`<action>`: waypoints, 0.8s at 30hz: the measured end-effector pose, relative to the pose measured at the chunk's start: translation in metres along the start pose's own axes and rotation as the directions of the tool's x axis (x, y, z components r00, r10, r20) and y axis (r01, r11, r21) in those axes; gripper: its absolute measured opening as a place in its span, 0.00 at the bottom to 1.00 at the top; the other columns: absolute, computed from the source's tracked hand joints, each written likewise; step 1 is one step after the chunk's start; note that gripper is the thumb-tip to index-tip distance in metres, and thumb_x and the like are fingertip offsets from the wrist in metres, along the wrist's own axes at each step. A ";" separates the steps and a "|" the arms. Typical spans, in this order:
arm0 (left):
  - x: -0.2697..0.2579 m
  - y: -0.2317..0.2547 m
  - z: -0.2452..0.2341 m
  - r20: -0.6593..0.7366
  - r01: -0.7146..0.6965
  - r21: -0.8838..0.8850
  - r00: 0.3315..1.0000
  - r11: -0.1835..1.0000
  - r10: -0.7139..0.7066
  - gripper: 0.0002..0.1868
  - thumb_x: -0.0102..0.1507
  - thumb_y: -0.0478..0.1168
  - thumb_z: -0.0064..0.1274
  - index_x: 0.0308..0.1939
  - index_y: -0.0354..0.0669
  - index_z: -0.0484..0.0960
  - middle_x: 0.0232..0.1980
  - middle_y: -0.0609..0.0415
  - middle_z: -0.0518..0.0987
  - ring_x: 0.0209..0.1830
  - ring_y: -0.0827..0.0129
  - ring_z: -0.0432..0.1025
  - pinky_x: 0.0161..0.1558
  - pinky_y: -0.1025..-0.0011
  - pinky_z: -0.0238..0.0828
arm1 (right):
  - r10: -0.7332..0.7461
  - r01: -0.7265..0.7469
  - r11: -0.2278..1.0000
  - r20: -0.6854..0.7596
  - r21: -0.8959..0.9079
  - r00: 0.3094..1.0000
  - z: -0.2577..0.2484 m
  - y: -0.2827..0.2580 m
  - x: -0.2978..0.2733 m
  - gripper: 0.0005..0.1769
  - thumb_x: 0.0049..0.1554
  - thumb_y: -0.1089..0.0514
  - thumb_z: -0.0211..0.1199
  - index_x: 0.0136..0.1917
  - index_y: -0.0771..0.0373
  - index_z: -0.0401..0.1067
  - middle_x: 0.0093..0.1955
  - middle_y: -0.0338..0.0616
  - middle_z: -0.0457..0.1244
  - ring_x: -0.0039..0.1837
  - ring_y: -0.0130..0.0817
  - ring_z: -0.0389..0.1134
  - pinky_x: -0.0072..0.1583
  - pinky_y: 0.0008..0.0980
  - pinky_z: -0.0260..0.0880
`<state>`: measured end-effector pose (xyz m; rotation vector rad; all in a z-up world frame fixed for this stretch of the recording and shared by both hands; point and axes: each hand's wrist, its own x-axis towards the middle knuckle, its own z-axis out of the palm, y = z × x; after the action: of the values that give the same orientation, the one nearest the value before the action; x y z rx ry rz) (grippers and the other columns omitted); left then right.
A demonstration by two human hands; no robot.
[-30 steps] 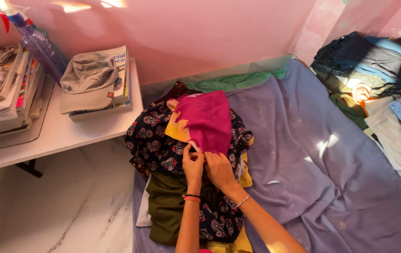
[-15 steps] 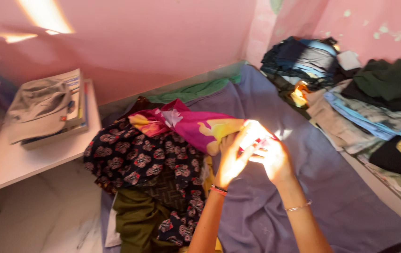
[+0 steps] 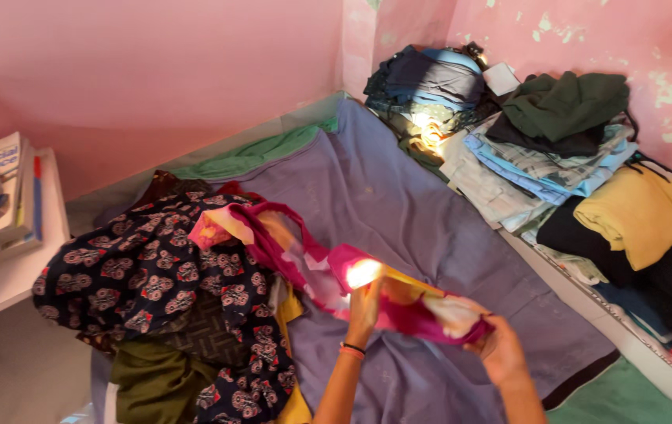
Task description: The person folds a pink floral cloth on a bed, smoothing and aligning edges before stacking it. Then the person unfolds and refolds a dark patterned cloth, aligning and pressing it flat.
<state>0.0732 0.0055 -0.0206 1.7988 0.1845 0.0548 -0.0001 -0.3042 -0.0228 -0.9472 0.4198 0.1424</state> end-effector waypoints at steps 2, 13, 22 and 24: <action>0.025 -0.008 0.019 -0.053 -0.069 -0.334 0.997 0.940 0.055 0.26 0.73 0.54 0.48 0.48 0.30 0.84 0.39 0.48 0.80 0.39 0.69 0.71 0.44 0.65 0.70 | 0.119 -0.119 0.993 -0.034 0.009 0.992 -0.012 0.035 -0.004 0.18 0.58 0.48 0.55 0.56 0.57 0.71 0.46 0.42 0.71 0.42 0.37 0.73 0.39 0.42 0.73; 0.064 0.114 0.159 0.414 -0.551 -0.064 0.744 0.832 0.524 0.40 0.66 0.50 0.61 0.76 0.35 0.61 0.75 0.36 0.64 0.76 0.48 0.59 0.73 0.60 0.55 | 0.107 -0.043 0.919 -0.143 0.391 0.984 -0.062 0.065 0.000 0.20 0.57 0.52 0.56 0.60 0.62 0.66 0.60 0.46 0.65 0.62 0.44 0.67 0.64 0.53 0.69; 0.016 -0.024 0.044 -0.468 0.177 0.780 0.802 0.600 0.372 0.46 0.58 0.53 0.62 0.64 0.13 0.63 0.67 0.19 0.61 0.66 0.26 0.58 0.65 0.39 0.53 | 0.023 0.077 0.882 -0.206 0.465 0.978 -0.074 0.075 0.011 0.20 0.59 0.49 0.56 0.62 0.60 0.65 0.61 0.45 0.63 0.62 0.43 0.65 0.64 0.50 0.69; 0.013 -0.057 0.003 -0.746 0.200 0.565 0.539 0.801 0.391 0.37 0.52 0.43 0.62 0.65 0.39 0.71 0.67 0.34 0.68 0.69 0.37 0.64 0.70 0.46 0.59 | 0.002 0.109 0.880 -0.234 0.462 0.972 -0.074 0.075 0.015 0.18 0.61 0.48 0.56 0.61 0.58 0.66 0.61 0.43 0.63 0.61 0.41 0.65 0.61 0.48 0.70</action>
<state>0.0808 0.0169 -0.0771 2.2798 0.8888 1.1119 -0.0302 -0.3213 -0.1231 -0.4892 0.6081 -0.1213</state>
